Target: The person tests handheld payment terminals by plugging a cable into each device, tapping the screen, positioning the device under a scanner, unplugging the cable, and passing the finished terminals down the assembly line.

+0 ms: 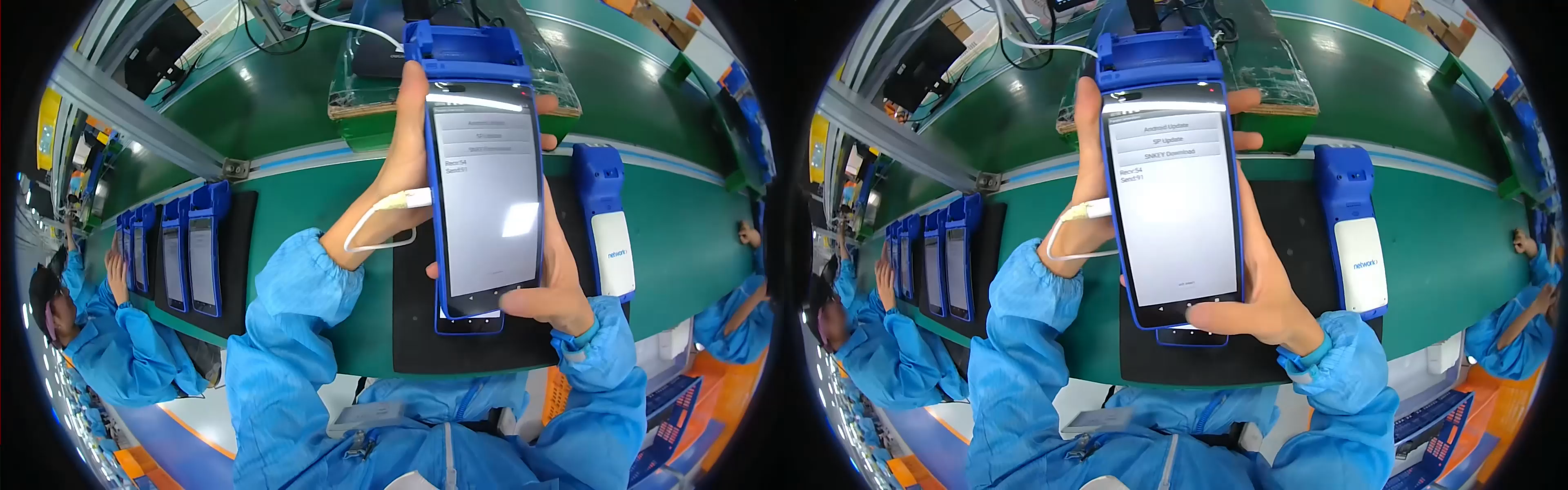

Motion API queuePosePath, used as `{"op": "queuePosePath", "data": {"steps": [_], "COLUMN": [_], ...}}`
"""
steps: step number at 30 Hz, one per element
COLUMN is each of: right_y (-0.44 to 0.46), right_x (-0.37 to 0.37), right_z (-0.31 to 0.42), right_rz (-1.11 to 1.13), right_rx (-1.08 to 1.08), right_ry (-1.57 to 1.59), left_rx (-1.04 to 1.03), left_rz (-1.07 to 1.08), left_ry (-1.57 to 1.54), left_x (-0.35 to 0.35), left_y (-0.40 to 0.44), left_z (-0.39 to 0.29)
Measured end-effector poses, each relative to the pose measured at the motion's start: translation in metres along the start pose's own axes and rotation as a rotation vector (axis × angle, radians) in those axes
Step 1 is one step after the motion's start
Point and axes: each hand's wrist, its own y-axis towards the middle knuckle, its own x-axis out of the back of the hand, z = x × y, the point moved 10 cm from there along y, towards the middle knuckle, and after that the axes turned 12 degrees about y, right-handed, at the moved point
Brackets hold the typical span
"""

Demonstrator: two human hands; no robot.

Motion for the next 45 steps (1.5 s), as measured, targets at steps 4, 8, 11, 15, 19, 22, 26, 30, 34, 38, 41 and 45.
{"op": "queuePosePath", "data": {"steps": [4,8,11,15,19,22,26,30,34,38,41,45], "right_y": [0.004,0.001,0.001,0.001,-0.024,-0.017,-0.01,-0.007,-0.014,-0.042,-0.068,-0.095], "right_x": [-0.002,0.003,0.007,0.001,0.039,0.026,0.017,0.008,-0.001,0.034,0.061,0.021], "right_z": [0.001,0.002,-0.004,-0.004,-0.029,-0.046,-0.052,-0.043,-0.033,-0.02,0.026,0.047], "right_rz": [-0.013,-0.05,-0.051,-0.023,-0.128,0.141,-0.039,0.012,0.211,-0.269,-0.244,-0.295], "right_rx": [0.013,0.012,0.047,0.084,-0.038,-0.22,-0.314,-0.287,-0.319,-0.193,0.28,0.305], "right_ry": [0.184,-0.025,-0.125,-0.217,-0.138,0.394,0.482,0.437,0.399,0.132,-0.573,-1.997], "left_rx": [0.161,0.355,0.368,0.379,-0.061,-0.232,-0.1,-0.046,-0.148,-0.219,-0.223,-0.125], "left_rz": [-0.337,-0.019,-0.109,-0.16,-0.151,-0.186,-0.186,-0.244,-0.272,-0.271,-0.223,-0.601], "left_ry": [0.551,0.854,0.885,0.895,1.566,1.5,1.414,0.895,0.738,0.687,0.772,1.027], "left_x": [0.043,0.032,0.021,0.022,0.004,0.001,0.012,0.022,0.019,0.004,0.003,0.071], "left_y": [-0.022,-0.061,-0.086,-0.11,-0.112,-0.118,-0.127,-0.134,-0.137,-0.142,-0.141,-0.162], "left_z": [-0.014,-0.018,-0.019,-0.021,-0.027,-0.036,-0.031,-0.023,-0.019,-0.024,-0.014,-0.021]}}
